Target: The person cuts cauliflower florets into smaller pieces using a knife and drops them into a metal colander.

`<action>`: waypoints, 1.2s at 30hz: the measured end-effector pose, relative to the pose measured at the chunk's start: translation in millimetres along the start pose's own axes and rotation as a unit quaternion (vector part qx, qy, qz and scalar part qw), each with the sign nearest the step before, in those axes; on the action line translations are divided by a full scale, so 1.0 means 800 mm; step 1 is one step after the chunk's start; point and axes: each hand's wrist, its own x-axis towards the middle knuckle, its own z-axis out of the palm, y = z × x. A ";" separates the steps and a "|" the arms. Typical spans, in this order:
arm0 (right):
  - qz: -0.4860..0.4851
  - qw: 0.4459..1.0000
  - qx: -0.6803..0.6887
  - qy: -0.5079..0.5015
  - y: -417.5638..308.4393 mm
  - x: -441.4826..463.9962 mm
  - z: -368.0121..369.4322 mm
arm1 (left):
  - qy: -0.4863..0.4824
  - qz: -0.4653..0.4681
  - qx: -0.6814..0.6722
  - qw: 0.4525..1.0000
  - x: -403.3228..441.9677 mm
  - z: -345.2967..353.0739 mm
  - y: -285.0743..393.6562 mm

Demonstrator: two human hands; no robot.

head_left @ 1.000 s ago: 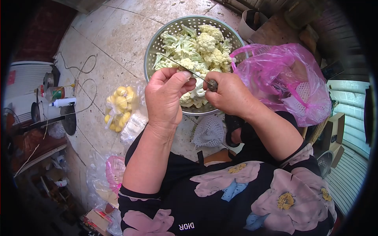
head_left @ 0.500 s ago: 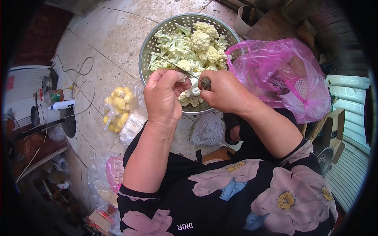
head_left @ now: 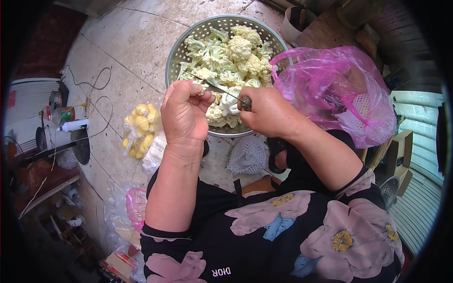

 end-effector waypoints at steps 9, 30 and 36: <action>0.025 0.996 0.027 -0.075 -0.005 0.000 -0.006 | 0.021 0.043 -0.016 0.999 0.008 -0.009 0.011; 0.017 0.998 0.054 0.022 0.013 -0.003 0.003 | -0.001 0.051 0.149 0.987 0.043 -0.029 0.039; -0.009 0.998 0.058 0.033 0.007 -0.005 -0.004 | -0.011 0.122 0.464 0.878 0.037 -0.016 0.042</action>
